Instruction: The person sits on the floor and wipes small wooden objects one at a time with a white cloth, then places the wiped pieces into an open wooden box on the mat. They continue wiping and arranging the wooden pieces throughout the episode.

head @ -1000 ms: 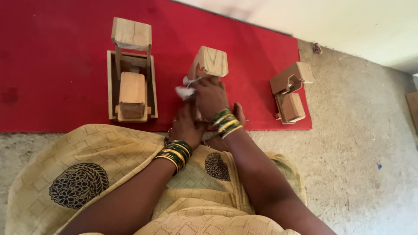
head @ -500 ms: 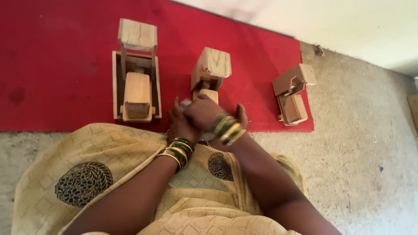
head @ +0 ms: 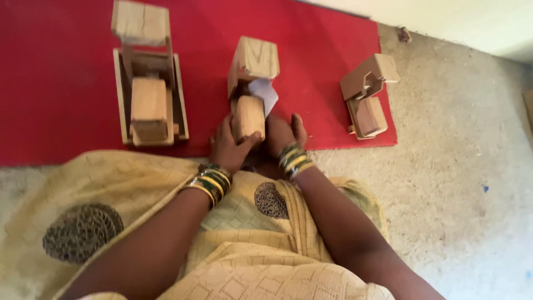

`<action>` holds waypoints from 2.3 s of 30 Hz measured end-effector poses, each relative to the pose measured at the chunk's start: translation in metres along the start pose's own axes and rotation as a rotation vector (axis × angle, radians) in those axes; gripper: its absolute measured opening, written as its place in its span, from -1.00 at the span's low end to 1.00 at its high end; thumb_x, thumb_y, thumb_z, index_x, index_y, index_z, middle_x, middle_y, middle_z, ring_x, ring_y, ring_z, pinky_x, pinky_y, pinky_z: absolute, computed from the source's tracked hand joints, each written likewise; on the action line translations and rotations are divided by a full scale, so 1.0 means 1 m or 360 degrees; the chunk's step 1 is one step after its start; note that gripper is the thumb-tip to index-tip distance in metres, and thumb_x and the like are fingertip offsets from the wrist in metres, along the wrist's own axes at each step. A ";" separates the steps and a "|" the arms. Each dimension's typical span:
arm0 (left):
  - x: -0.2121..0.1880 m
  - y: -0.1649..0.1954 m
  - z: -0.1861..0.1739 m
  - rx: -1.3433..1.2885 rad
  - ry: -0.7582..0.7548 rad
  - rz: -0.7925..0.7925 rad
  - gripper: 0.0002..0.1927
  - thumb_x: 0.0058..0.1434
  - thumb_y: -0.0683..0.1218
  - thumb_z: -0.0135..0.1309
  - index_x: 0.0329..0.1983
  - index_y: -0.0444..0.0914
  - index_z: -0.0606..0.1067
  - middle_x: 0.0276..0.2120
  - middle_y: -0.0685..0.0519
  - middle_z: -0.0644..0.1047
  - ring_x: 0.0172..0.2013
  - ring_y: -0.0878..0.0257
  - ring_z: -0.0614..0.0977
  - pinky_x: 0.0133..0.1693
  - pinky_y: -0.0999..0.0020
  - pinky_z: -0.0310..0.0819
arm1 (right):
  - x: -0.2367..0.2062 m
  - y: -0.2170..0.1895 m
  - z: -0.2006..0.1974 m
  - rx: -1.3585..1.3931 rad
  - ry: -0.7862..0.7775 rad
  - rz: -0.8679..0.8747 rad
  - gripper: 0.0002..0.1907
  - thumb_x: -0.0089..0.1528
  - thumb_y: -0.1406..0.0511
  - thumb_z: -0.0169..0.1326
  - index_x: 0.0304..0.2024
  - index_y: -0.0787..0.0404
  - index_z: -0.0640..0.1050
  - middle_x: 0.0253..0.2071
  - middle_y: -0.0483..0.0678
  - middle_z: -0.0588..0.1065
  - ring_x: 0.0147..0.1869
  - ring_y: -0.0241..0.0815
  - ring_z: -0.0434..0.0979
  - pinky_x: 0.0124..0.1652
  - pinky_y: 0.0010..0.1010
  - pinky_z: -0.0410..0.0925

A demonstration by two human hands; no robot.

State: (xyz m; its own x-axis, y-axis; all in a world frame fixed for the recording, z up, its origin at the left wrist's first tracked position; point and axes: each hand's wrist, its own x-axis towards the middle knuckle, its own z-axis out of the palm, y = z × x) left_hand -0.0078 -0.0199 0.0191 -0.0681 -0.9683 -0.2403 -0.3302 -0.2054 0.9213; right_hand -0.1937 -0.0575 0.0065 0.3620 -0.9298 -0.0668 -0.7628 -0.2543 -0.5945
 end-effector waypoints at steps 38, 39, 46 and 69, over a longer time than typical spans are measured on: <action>-0.003 0.023 -0.022 -0.1177 -0.0860 -0.0721 -0.10 -0.06 0.10 0.17 0.40 -0.16 0.25 0.09 -0.08 0.55 0.09 0.04 0.58 0.14 0.08 0.44 | -0.025 -0.031 -0.074 -0.0266 0.0826 -0.0147 -0.69 0.14 0.46 0.17 -0.06 0.15 0.67 0.05 0.15 0.57 -0.05 0.01 0.64 -0.14 -0.32 0.50; -0.002 0.020 -0.023 -0.1318 -0.0873 -0.0725 -0.12 -0.03 0.10 0.18 0.39 -0.23 0.27 0.09 -0.10 0.54 0.09 0.03 0.57 0.16 0.08 0.41 | -0.027 -0.029 -0.074 -0.0312 0.0729 -0.0127 -0.70 0.12 0.47 0.18 -0.10 0.15 0.67 0.01 0.11 0.59 -0.06 0.01 0.63 -0.13 -0.30 0.49; 0.007 -0.007 -0.023 -0.1659 -0.1085 -0.0631 -0.24 -0.01 0.07 0.15 0.28 -0.30 0.37 0.07 -0.09 0.57 0.08 0.05 0.55 0.16 0.13 0.35 | -0.009 0.007 -0.073 0.1194 0.0780 0.0361 -0.60 0.27 0.43 0.02 0.18 0.18 0.41 -0.12 0.03 0.57 -0.14 -0.19 0.60 -0.16 -0.35 0.50; 0.006 0.010 -0.030 -0.1566 -0.1035 -0.0526 -0.23 0.04 0.09 0.23 0.27 -0.35 0.35 -0.01 -0.12 0.58 -0.02 0.05 0.64 0.07 0.11 0.54 | -0.047 -0.082 -0.076 0.0288 0.0506 0.0119 -0.72 0.27 0.32 0.14 0.03 0.24 0.58 -0.10 0.06 0.59 -0.04 -0.06 0.57 -0.03 -0.27 0.45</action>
State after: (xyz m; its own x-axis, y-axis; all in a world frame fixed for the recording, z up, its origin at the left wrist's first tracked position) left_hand 0.0169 -0.0322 0.0359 -0.6663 -0.6558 -0.3549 0.4123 -0.7206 0.5575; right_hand -0.1890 -0.0137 0.1190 0.1026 -0.9874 0.1202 -0.6637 -0.1579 -0.7312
